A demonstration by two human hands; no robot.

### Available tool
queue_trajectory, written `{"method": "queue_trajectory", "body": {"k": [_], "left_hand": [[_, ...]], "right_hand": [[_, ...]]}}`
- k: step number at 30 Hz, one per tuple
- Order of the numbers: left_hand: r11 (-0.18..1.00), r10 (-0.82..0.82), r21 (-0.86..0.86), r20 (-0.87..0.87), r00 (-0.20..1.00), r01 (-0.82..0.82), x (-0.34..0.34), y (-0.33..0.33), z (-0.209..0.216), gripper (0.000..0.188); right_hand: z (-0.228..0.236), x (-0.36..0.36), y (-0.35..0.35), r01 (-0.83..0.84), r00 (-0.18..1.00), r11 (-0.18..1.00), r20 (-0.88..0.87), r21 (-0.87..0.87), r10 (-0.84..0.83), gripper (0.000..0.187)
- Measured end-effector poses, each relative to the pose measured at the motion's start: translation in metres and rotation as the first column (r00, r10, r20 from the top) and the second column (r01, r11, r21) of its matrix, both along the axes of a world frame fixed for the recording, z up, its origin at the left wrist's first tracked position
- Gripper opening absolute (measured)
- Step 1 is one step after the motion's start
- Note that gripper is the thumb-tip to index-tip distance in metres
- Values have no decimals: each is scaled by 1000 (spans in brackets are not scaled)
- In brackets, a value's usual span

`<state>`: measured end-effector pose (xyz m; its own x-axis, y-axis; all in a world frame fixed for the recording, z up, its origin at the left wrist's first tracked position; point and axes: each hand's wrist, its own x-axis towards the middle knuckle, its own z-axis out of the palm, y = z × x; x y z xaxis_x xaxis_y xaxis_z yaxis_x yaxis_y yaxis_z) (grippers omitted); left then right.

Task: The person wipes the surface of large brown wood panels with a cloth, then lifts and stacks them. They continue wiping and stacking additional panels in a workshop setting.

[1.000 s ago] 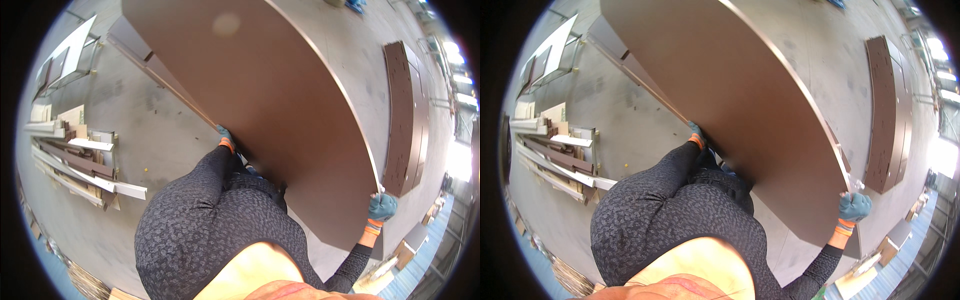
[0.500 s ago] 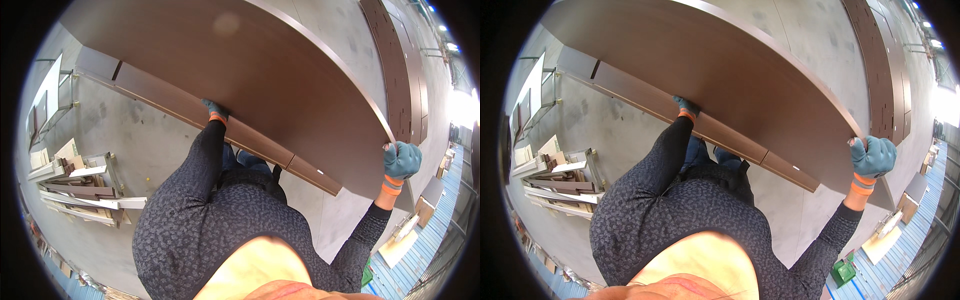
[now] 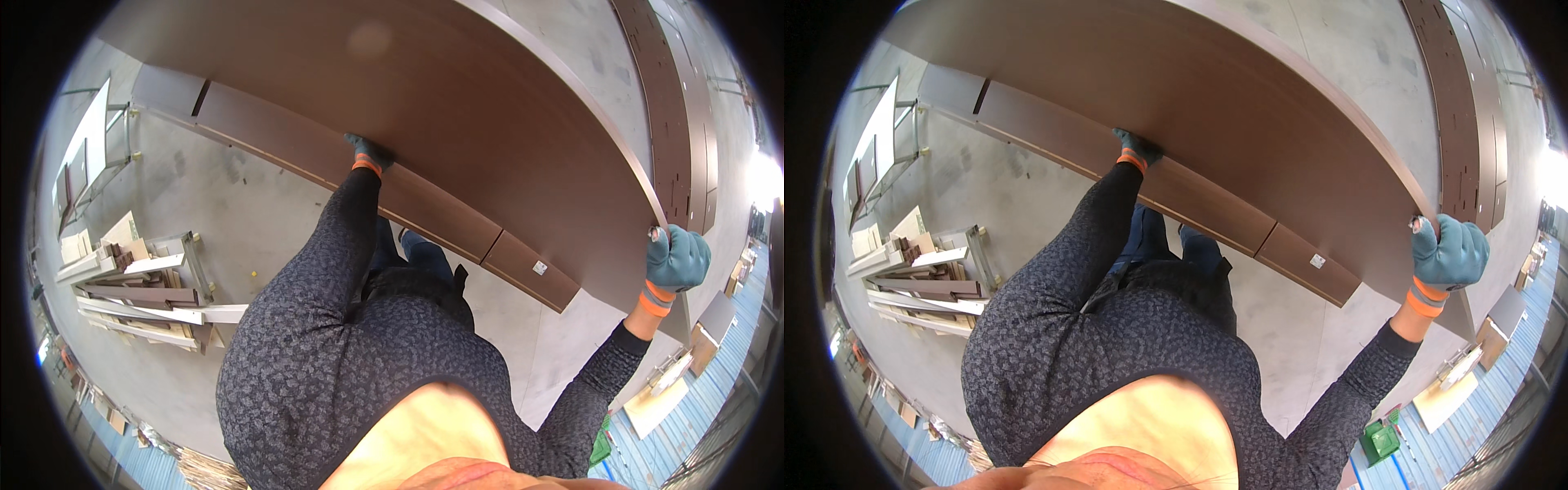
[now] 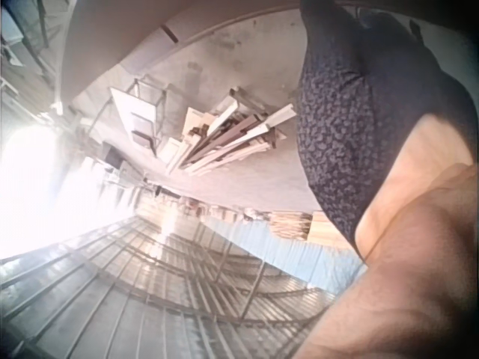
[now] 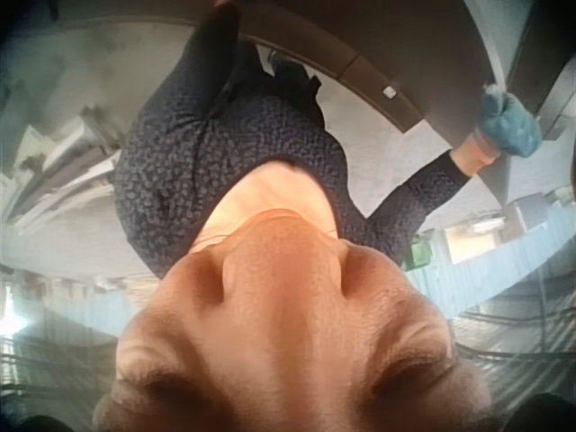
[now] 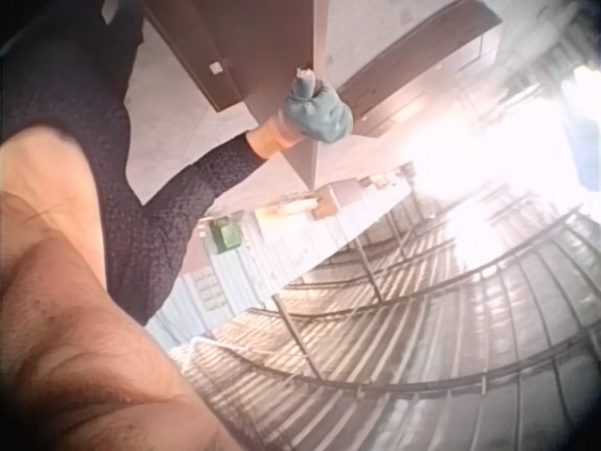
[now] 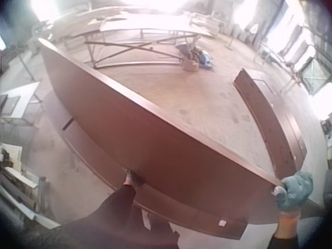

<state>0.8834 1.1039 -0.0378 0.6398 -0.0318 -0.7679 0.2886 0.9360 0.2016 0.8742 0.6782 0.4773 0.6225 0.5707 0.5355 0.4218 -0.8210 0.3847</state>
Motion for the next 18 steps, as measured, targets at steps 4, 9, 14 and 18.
{"method": "queue_trajectory", "body": {"k": [4, 9, 14, 18], "left_hand": [[996, -93, 8, -75, 993, 93, 9, 13, 12, 100], [991, -67, 103, -184, 981, 87, 20, 33, 36, 77], [819, 123, 570, -286, 950, 65, 24, 96, 92, 59], [-33, 207, 976, 218, 954, -216, 24, 209, 185, 46]], "right_hand": [[-5, 0, 0, 24, 1000, 1000, 11, -9, -23, 64], [-8, 0, -4, 39, 999, 999, 37, 23, -40, 65], [4, -9, 14, -26, 1000, 1000, 4, 8, 26, 61], [-9, -28, 21, -29, 996, 999, -86, 18, 31, 57]]}}
